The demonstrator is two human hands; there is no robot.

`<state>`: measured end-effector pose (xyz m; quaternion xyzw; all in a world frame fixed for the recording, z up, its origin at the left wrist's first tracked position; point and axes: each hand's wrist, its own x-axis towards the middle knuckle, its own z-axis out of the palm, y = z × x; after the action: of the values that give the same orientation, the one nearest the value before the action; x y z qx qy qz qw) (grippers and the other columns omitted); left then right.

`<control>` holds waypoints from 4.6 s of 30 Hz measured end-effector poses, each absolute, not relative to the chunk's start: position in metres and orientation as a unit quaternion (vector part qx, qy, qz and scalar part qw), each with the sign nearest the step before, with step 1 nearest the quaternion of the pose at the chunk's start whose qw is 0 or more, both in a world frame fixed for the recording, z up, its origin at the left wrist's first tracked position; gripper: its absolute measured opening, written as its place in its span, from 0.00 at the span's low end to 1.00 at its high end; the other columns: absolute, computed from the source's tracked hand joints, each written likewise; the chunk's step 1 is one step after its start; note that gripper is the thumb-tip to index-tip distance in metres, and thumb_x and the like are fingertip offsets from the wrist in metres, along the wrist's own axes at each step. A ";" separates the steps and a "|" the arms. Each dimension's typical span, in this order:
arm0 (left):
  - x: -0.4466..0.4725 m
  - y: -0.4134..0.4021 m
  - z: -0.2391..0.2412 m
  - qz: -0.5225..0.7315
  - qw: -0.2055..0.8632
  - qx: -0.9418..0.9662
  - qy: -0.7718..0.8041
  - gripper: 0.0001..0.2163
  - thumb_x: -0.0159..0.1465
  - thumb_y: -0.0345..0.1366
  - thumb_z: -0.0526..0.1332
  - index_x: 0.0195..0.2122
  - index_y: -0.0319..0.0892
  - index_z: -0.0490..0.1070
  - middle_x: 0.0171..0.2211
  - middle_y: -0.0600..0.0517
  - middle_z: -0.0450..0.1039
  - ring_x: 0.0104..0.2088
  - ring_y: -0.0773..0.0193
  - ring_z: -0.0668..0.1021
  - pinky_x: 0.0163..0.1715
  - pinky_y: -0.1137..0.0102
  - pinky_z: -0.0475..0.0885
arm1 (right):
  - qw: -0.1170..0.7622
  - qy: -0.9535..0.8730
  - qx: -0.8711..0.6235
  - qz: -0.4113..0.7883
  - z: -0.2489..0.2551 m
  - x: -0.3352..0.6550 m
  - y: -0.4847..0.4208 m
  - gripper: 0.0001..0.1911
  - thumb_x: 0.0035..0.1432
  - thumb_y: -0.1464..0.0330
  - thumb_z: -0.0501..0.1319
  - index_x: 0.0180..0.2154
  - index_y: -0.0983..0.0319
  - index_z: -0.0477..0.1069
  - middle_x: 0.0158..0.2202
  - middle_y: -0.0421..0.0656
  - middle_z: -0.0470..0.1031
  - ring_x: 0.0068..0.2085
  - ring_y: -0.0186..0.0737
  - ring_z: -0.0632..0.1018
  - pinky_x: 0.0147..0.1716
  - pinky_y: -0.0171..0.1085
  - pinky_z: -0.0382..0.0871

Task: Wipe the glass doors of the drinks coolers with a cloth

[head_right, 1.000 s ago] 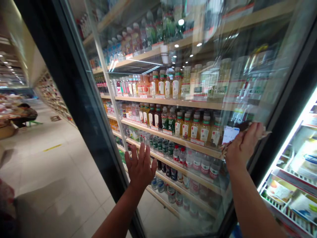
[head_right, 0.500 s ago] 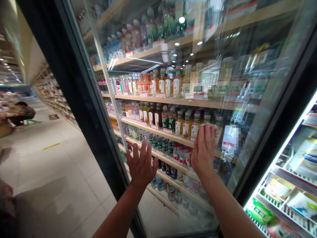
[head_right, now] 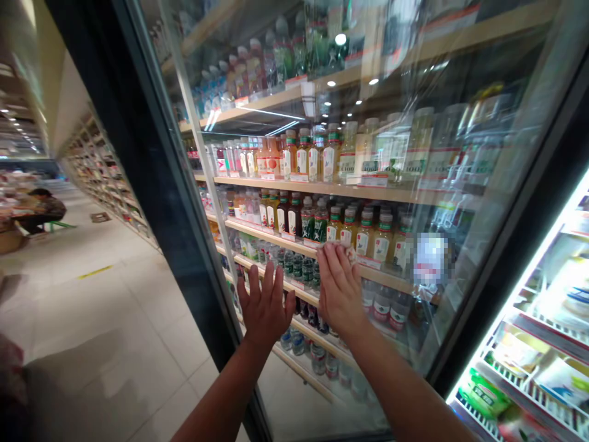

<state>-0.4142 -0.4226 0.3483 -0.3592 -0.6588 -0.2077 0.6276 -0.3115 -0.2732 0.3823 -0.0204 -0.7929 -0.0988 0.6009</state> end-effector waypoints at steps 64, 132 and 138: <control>-0.417 -0.424 0.349 -0.202 0.634 -0.355 -0.657 0.33 0.67 0.39 0.59 0.71 0.38 0.51 0.66 0.40 0.62 0.72 0.50 0.50 0.71 0.50 0.44 | 0.656 -0.750 -0.087 -0.013 0.345 -0.263 -0.195 0.35 0.68 0.74 0.51 0.72 0.54 0.44 0.73 0.50 0.50 0.72 0.54 0.53 0.67 0.64 0.52; -0.415 -0.456 0.337 -0.179 0.649 -0.299 -0.676 0.30 0.69 0.34 0.53 0.71 0.38 0.49 0.70 0.38 0.54 0.72 0.50 0.51 0.69 0.51 0.51 | 0.595 -0.800 0.055 -0.057 0.311 -0.247 -0.188 0.36 0.65 0.78 0.52 0.71 0.59 0.49 0.65 0.50 0.67 0.70 0.44 0.61 0.71 0.49 0.46; -0.414 -0.457 0.338 -0.181 0.658 -0.306 -0.663 0.30 0.68 0.32 0.54 0.71 0.39 0.51 0.70 0.40 0.54 0.73 0.49 0.49 0.70 0.50 0.49 | 0.539 -0.825 0.160 -0.053 0.280 -0.265 -0.223 0.35 0.64 0.80 0.50 0.70 0.61 0.51 0.61 0.45 0.72 0.68 0.37 0.64 0.72 0.45 0.41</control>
<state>-0.4141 -0.4568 0.3377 -0.3060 -0.6633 -0.1811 0.6585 -0.2646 -0.2229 0.2798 0.1599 -0.8253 -0.0528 0.5390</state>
